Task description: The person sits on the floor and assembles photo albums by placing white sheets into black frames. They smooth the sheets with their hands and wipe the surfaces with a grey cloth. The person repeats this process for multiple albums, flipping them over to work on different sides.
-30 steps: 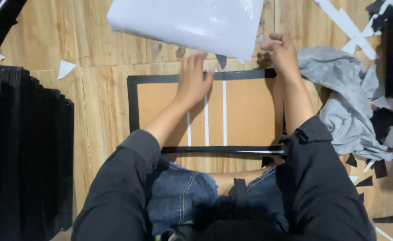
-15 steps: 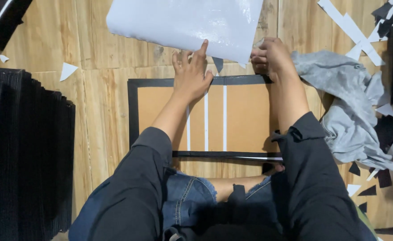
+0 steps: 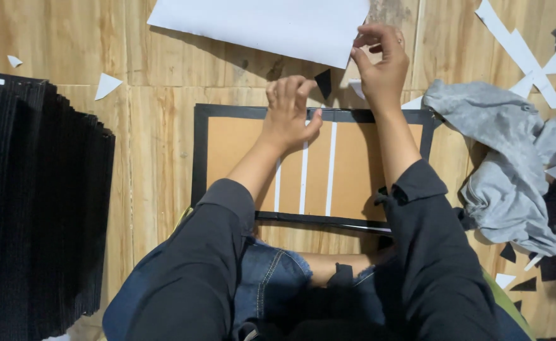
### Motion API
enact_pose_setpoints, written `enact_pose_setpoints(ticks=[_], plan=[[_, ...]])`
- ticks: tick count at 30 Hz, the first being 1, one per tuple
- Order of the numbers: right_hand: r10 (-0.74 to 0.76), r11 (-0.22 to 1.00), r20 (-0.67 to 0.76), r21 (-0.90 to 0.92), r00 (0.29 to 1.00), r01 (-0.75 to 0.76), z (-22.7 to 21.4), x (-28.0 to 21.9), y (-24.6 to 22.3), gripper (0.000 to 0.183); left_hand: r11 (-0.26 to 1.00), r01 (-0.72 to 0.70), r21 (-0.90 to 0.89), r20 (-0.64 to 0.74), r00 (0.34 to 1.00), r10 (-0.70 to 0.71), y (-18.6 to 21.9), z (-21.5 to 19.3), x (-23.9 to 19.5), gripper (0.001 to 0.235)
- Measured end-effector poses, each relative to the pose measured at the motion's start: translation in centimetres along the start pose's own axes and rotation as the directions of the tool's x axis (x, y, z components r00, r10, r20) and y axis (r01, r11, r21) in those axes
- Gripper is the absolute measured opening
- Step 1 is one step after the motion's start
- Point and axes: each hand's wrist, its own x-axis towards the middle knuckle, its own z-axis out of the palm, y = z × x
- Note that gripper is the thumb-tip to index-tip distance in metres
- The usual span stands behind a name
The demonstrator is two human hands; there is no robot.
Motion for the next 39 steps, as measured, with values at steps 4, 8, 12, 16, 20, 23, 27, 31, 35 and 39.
enact_pose_setpoints(ticks=[4,8,12,16,20,23,27,31,35,39], plan=[[-0.279,0.95,0.022,-0.142,0.96,0.279,1.4,0.9,-0.7,0.018,0.993,-0.109,-0.047,0.04,0.993,0.111,0.4,-0.8,0.6,0.034],[-0.382,0.914,0.02,-0.14,0.924,0.381,1.8,1.7,-4.1,0.017,0.992,-0.085,-0.096,0.016,0.996,0.087,-0.5,-0.2,0.8,0.024],[-0.496,0.855,0.08,-0.13,0.864,0.503,0.2,1.5,-9.8,0.011,0.842,0.342,-0.417,-0.176,0.878,-0.444,-4.1,3.8,0.2,0.012],[-0.616,0.749,0.101,-0.232,0.781,0.621,-3.3,0.1,-16.6,0.009,0.612,0.258,-0.747,-0.326,0.661,-0.676,-4.3,2.2,3.1,0.016],[-0.677,0.697,0.076,-0.255,0.732,0.67,-6.7,-2.4,-20.9,0.007,0.452,0.145,-0.88,-0.309,0.549,-0.776,-5.9,-3.3,2.8,0.013],[-0.643,0.729,0.021,-0.286,0.765,0.621,-8.8,-4.9,-23.6,0.007,0.264,0.035,-0.964,-0.218,0.467,-0.857,-6.6,-6.6,4.0,0.011],[-0.65,0.744,-0.072,-0.267,0.757,0.613,-11.0,-6.9,-26.7,0.005,0.059,-0.021,-0.998,-0.063,0.407,-0.911,-4.5,-11.1,4.4,0.016],[-0.662,0.747,-0.178,-0.221,0.728,0.626,-11.9,-8.6,-28.8,0.016,0.06,-0.021,-0.998,-0.064,0.384,-0.921,-5.9,-13.1,3.7,0.014],[-0.657,0.746,-0.313,-0.14,0.686,0.651,-12.6,-10.1,-29.0,0.014,0.127,-0.003,-0.992,-0.122,0.324,-0.938,-8.3,-12.6,0.9,0.017],[-0.638,0.739,-0.293,0.03,0.712,0.673,-13.3,-11.2,-27.4,0.011,-0.111,0.3,-0.947,0.205,0.303,-0.931,-6.4,-13.9,-1.5,0.02]])
